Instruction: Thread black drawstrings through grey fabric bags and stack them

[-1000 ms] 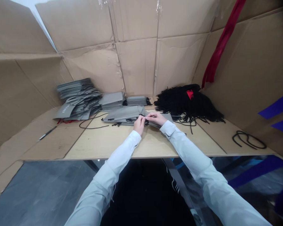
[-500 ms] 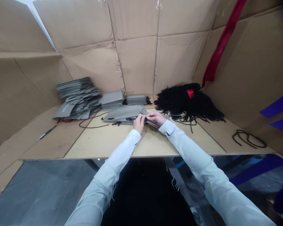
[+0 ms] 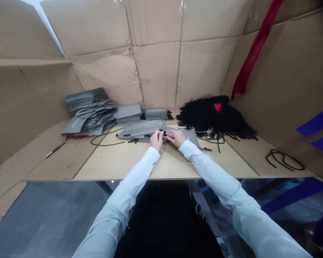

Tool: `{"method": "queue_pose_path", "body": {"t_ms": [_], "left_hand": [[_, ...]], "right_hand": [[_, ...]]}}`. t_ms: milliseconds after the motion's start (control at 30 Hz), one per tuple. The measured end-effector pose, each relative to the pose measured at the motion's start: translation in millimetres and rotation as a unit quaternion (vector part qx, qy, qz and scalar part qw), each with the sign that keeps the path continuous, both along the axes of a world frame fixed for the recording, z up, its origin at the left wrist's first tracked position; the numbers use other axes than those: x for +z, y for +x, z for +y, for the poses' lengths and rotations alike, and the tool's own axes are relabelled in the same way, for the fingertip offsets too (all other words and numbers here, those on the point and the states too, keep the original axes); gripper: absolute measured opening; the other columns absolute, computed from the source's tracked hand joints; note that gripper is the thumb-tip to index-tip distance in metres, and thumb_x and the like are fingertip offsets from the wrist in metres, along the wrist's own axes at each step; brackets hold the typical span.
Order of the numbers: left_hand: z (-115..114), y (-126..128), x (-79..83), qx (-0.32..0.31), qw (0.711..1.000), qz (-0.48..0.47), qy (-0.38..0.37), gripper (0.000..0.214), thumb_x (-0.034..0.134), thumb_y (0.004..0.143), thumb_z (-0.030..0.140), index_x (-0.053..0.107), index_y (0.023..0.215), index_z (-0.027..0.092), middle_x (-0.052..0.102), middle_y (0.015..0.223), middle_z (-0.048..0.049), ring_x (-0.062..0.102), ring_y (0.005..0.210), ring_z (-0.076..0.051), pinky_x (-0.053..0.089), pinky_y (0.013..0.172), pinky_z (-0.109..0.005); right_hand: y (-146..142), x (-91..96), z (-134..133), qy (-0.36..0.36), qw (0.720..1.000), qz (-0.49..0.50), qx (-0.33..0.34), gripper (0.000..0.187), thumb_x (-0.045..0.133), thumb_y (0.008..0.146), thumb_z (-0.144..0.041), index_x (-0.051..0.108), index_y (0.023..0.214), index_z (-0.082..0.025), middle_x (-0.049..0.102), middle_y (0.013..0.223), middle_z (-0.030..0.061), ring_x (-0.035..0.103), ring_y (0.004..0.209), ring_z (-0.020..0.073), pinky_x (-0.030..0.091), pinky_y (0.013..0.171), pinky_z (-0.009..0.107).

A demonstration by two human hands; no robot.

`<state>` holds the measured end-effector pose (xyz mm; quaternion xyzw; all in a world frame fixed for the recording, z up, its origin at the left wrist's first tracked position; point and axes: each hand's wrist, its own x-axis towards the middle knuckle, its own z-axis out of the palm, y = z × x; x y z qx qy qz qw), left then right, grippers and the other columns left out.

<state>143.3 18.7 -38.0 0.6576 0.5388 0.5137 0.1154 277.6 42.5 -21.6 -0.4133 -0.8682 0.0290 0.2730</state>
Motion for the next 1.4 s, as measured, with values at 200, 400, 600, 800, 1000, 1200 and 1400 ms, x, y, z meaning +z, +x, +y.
{"method": "queue_pose_path", "body": {"t_ms": [200,400,600,800,1000,1200,1400], "left_hand": [[4,-4,0.9,0.023,0.999,0.031,-0.007,0.025,0.037,0.08,0.035,0.04,0.061,0.018,0.039,0.052,0.0038,0.035,0.05,-0.009,0.029,0.056,-0.021],[9,-8,-3.7,-0.006,0.999,-0.034,-0.012,0.029,0.039,0.078,0.038,0.04,0.059,0.017,0.038,0.052,0.0044,0.034,0.05,-0.007,0.03,0.054,-0.02],[11,-18,-7.2,-0.139,0.962,-0.213,-0.096,0.024,0.042,0.076,0.038,0.048,0.077,0.015,0.052,0.065,0.0007,0.042,0.048,-0.006,0.036,0.047,-0.019],[3,-19,-5.6,-0.256,0.945,-0.178,-0.095,0.065,0.068,0.055,0.025,0.045,0.116,0.017,0.049,0.118,-0.0092,0.053,0.097,-0.017,0.044,0.082,-0.029],[6,-22,-5.8,-0.183,0.978,-0.071,-0.063,0.032,0.064,0.061,0.033,0.065,0.087,0.016,0.065,0.089,-0.0059,0.059,0.084,-0.018,0.044,0.083,-0.032],[1,-22,-1.2,-0.139,0.99,0.021,0.007,0.022,0.06,0.065,0.036,0.066,0.079,0.02,0.065,0.077,-0.0037,0.059,0.069,-0.014,0.046,0.072,-0.027],[5,-20,-7.7,-0.152,0.988,-0.025,-0.015,0.028,0.061,0.062,0.038,0.065,0.078,0.016,0.063,0.075,-0.0052,0.058,0.065,-0.013,0.047,0.067,-0.026]], "right_hand": [[3,9.5,-10,0.072,0.989,-0.13,-0.024,0.029,0.039,0.082,-0.03,0.063,0.079,-0.015,0.061,0.082,0.0089,0.052,0.078,0.0174,0.033,0.066,0.027],[3,9.0,-9,0.109,0.988,-0.108,-0.003,0.025,0.041,0.081,-0.026,0.062,0.078,-0.013,0.061,0.079,0.0096,0.051,0.076,0.0177,0.031,0.066,0.028],[3,1.3,-4,0.137,0.986,-0.092,-0.034,0.029,0.035,0.084,-0.028,0.061,0.077,-0.014,0.058,0.077,0.0085,0.049,0.074,0.0163,0.032,0.065,0.027],[3,-3.2,-2,0.15,0.983,-0.097,-0.032,0.03,0.037,0.084,-0.032,0.063,0.082,-0.017,0.059,0.078,0.0069,0.048,0.074,0.016,0.032,0.065,0.027],[1,-4.4,-1,0.141,0.984,-0.104,-0.012,0.028,0.042,0.081,-0.033,0.065,0.083,-0.018,0.061,0.08,0.0075,0.046,0.077,0.0169,0.031,0.066,0.028],[3,-3.0,-2,0.122,0.985,-0.121,-0.011,0.025,0.043,0.081,-0.031,0.066,0.082,-0.019,0.062,0.08,0.0068,0.047,0.076,0.0173,0.029,0.066,0.03],[5,-0.1,-3,0.125,0.984,-0.123,0.01,0.025,0.044,0.08,-0.031,0.066,0.083,-0.019,0.062,0.079,0.0063,0.046,0.077,0.0176,0.028,0.067,0.03]]}}
